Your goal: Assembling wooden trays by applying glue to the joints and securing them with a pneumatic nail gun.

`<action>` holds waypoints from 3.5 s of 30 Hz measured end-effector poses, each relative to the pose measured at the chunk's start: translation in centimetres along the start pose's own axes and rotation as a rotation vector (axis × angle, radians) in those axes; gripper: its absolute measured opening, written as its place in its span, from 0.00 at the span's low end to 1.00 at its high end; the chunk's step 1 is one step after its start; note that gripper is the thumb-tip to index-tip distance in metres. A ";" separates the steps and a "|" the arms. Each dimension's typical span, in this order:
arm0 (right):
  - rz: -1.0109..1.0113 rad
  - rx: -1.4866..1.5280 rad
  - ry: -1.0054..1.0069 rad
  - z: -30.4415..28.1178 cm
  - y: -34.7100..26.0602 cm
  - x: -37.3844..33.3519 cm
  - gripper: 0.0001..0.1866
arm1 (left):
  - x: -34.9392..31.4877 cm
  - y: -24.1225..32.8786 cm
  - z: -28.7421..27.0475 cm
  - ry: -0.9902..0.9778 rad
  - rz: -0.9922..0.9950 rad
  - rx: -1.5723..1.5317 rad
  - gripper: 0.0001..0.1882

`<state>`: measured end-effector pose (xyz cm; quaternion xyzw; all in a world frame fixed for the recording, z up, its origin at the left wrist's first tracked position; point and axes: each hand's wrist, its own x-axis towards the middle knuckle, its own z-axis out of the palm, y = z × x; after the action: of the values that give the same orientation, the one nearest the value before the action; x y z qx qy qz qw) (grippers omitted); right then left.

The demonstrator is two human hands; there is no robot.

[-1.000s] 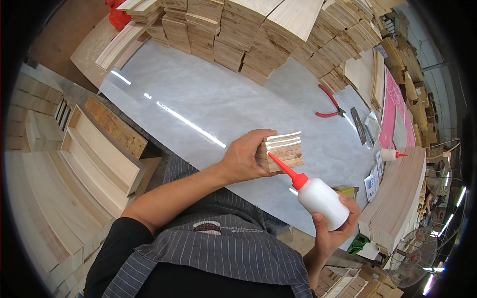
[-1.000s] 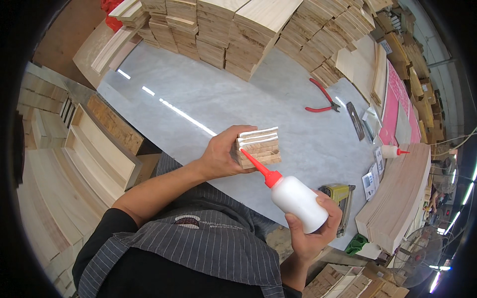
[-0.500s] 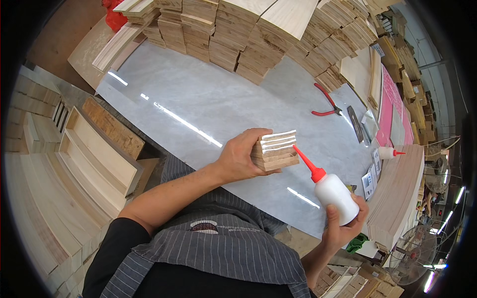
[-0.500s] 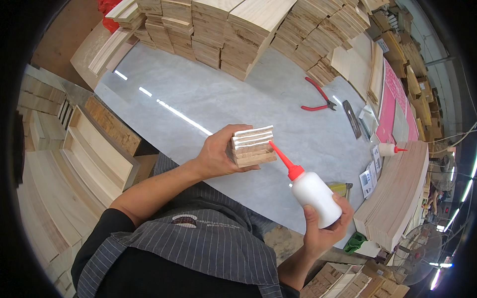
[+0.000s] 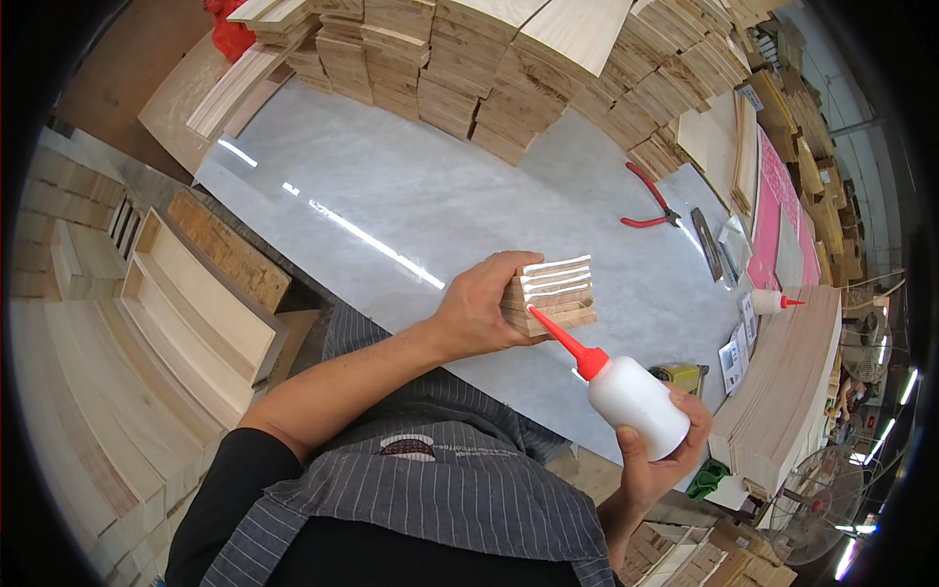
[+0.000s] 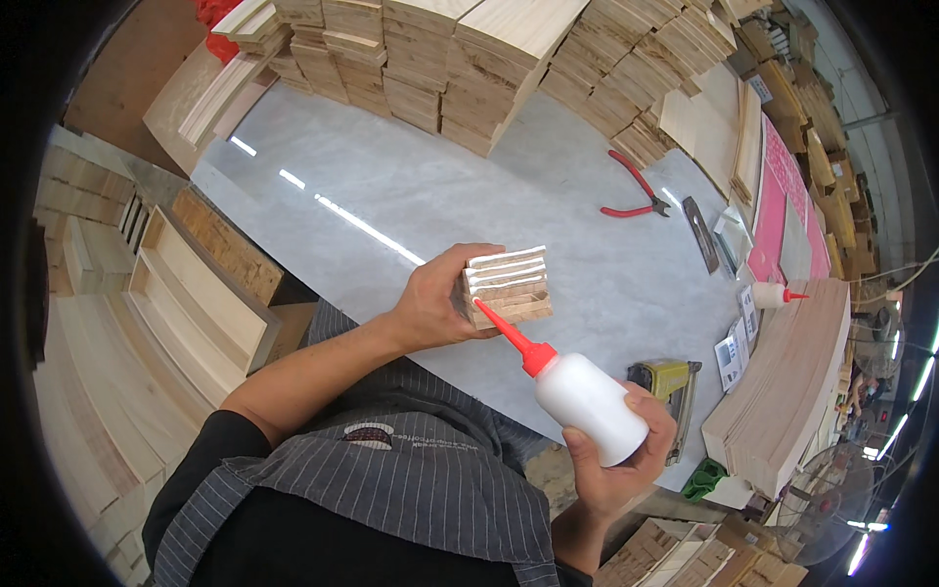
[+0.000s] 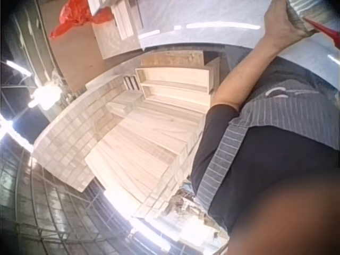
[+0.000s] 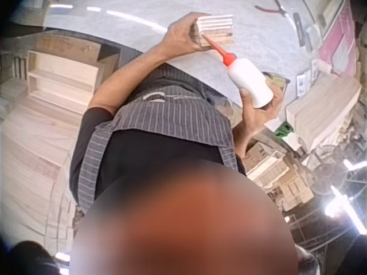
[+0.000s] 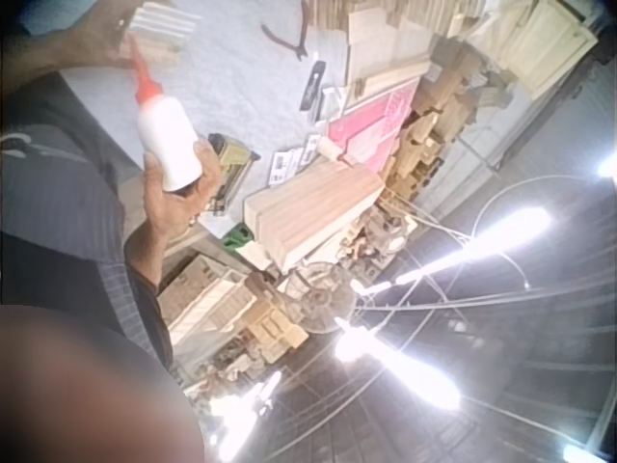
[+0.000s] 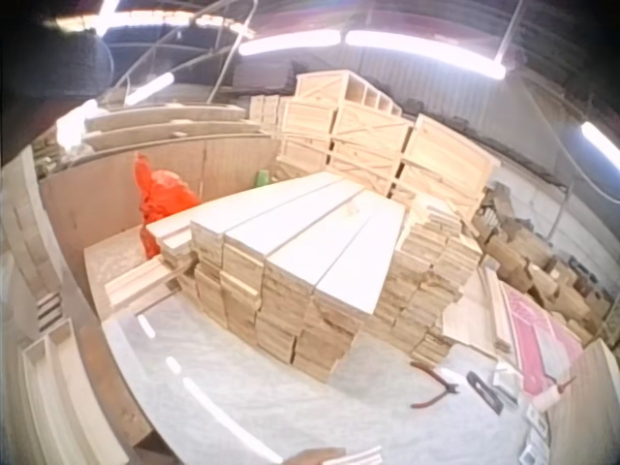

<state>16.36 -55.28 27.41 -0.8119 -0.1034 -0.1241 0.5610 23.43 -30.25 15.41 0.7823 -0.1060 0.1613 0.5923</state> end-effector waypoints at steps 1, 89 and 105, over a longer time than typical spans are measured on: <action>-0.011 -0.006 -0.012 0.0 0.1 0.0 0.36 | 0.0 0.0 0.0 0.000 0.000 0.000 0.42; 0.013 -0.077 0.122 -2.6 0.5 -0.7 0.34 | 0.1 0.1 0.0 -0.013 0.007 -0.017 0.44; -0.010 -0.013 0.104 -2.2 -0.1 -1.0 0.36 | 0.2 0.1 0.0 0.009 0.046 0.011 0.42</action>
<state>15.20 -57.31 27.87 -0.8074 -0.0772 -0.1694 0.5599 23.63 -30.26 15.55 0.7823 -0.1205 0.1788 0.5844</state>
